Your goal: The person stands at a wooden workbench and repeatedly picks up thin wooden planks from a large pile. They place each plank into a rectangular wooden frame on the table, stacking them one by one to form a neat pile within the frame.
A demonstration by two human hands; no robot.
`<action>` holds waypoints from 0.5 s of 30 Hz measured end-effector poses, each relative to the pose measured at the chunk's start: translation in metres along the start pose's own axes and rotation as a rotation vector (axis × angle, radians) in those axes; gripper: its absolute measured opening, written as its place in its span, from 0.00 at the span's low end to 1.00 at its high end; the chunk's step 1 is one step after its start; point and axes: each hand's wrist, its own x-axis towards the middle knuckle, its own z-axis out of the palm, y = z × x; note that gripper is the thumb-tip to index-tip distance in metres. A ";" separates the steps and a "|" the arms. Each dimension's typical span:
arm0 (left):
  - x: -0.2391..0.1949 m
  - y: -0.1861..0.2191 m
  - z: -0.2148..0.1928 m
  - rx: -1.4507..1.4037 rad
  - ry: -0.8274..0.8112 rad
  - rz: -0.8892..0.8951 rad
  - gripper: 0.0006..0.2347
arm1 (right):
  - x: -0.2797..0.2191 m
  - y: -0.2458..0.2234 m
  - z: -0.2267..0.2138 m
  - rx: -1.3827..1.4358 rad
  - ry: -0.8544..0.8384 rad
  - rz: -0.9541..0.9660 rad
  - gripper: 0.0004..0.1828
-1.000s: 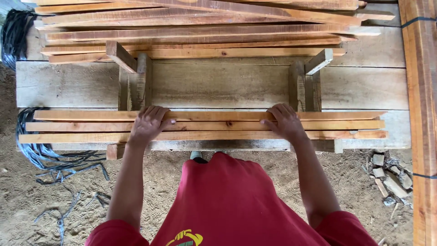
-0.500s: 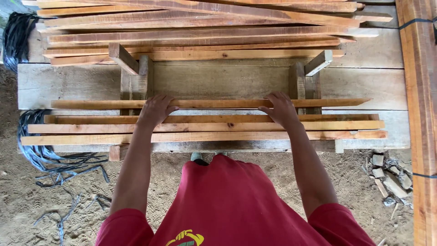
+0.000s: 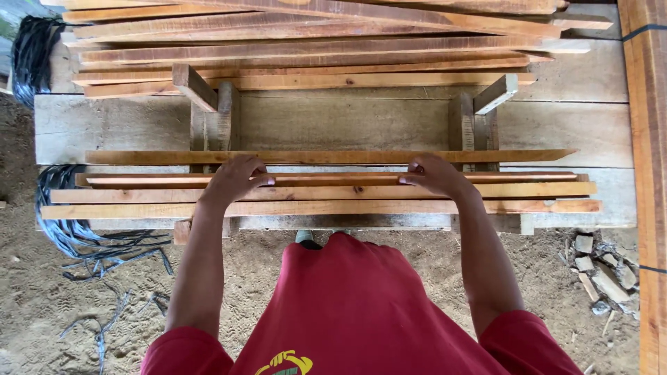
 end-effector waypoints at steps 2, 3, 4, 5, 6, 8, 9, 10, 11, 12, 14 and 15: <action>0.021 -0.032 0.023 0.075 0.152 0.114 0.15 | 0.012 0.019 0.003 0.004 0.030 -0.033 0.25; 0.032 -0.047 0.035 0.147 0.300 0.226 0.14 | 0.016 0.030 0.005 0.010 0.055 -0.062 0.26; 0.041 -0.048 0.029 0.147 0.300 0.228 0.14 | 0.022 0.029 0.001 0.009 0.057 -0.061 0.26; 0.050 -0.048 0.023 0.230 0.386 0.248 0.13 | 0.028 0.029 -0.003 -0.036 0.143 -0.102 0.25; 0.057 -0.049 0.018 0.312 0.472 0.266 0.11 | 0.032 0.028 -0.006 -0.082 0.226 -0.143 0.23; 0.078 -0.047 0.011 0.357 0.520 0.254 0.10 | 0.045 0.025 -0.009 -0.184 0.319 -0.160 0.24; 0.087 -0.046 0.008 0.405 0.568 0.242 0.10 | 0.052 0.023 -0.010 -0.284 0.414 -0.179 0.24; 0.102 -0.057 0.021 0.402 0.569 0.243 0.10 | 0.065 0.034 -0.006 -0.287 0.414 -0.177 0.24; 0.117 -0.068 0.033 0.427 0.574 0.227 0.12 | 0.079 0.045 -0.003 -0.346 0.400 -0.142 0.25; 0.130 -0.083 0.043 0.458 0.579 0.207 0.14 | 0.096 0.052 0.001 -0.401 0.387 -0.111 0.26; 0.134 -0.080 0.049 0.440 0.534 0.164 0.14 | 0.103 0.051 0.009 -0.417 0.413 -0.087 0.22; 0.136 -0.077 0.054 0.419 0.488 0.123 0.15 | 0.105 0.051 0.012 -0.434 0.439 -0.060 0.19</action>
